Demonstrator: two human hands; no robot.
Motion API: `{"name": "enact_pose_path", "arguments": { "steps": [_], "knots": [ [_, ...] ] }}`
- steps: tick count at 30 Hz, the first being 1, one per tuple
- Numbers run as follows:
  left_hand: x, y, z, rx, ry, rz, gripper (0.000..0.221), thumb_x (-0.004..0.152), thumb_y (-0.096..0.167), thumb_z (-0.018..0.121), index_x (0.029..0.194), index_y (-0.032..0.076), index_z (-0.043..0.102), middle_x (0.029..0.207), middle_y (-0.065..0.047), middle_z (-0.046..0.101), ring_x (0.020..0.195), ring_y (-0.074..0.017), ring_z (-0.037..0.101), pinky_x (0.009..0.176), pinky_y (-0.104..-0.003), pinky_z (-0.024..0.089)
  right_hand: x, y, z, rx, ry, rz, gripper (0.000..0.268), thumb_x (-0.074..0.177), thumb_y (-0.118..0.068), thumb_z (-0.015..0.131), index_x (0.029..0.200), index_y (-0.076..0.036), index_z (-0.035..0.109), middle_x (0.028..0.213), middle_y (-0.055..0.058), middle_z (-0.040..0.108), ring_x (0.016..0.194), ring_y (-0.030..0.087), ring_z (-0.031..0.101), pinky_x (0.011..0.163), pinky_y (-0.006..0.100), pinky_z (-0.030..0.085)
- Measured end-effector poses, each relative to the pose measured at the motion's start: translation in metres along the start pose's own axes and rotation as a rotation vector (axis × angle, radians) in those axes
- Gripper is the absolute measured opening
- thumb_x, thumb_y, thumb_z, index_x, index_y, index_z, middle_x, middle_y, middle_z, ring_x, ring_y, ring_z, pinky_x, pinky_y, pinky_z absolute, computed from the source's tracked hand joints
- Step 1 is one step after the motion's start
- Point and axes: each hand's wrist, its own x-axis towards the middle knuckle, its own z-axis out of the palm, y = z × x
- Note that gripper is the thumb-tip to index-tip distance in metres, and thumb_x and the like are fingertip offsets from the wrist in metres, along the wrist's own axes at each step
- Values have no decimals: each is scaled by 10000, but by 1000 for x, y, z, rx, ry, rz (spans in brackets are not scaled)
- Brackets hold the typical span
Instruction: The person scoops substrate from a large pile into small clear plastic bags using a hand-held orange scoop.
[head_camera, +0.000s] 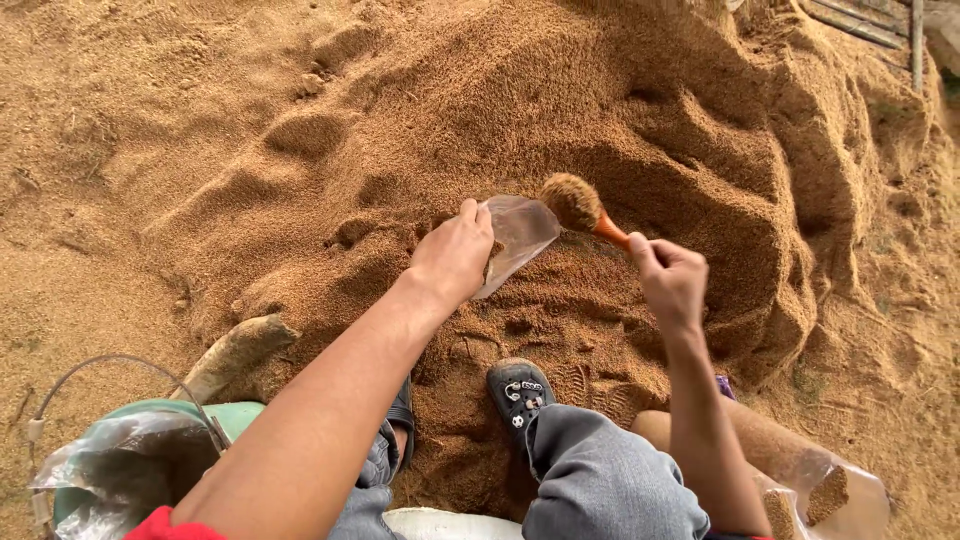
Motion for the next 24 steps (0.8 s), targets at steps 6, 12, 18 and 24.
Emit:
{"name": "enact_pose_path", "arguments": {
  "steps": [6, 12, 18, 24],
  "knots": [
    [3, 1, 2, -49, 23, 8, 509, 833, -197, 483, 1340, -220, 442, 1168, -311, 520, 844, -371, 740, 682, -449, 667, -10, -59, -21, -66, -26, -101, 232, 1029, -263, 734, 853, -121, 786, 534, 39, 584, 466, 82, 416, 470, 227, 332],
    [-5, 6, -13, -264, 23, -69, 645, 768, -199, 558, 1376, -246, 348, 1224, -336, 476, 983, -563, 662, 825, -612, 606, -32, -42, 22, -304, 71, -515, 151, 966, -93, 704, 1110, -116, 741, 872, 118, 712, 795, 333, 700, 757, 441, 556],
    [-10, 17, -24, -350, -55, -108, 755, 722, -195, 652, 1393, -244, 310, 1320, -386, 426, 1115, -635, 562, 937, -681, 534, -44, 58, 27, -54, 406, 18, 251, 1089, -117, 444, 1332, -92, 502, 865, 102, 674, 833, 287, 632, 830, 458, 485],
    [-12, 18, -31, -226, -156, -235, 831, 698, -219, 561, 1484, -143, 301, 1431, -314, 424, 1107, -487, 649, 925, -570, 592, -45, 202, 14, 30, 955, 857, 498, 1001, -40, 423, 1492, -97, 483, 1404, 288, 585, 1349, 412, 537, 1172, 471, 358]
  ]
}}
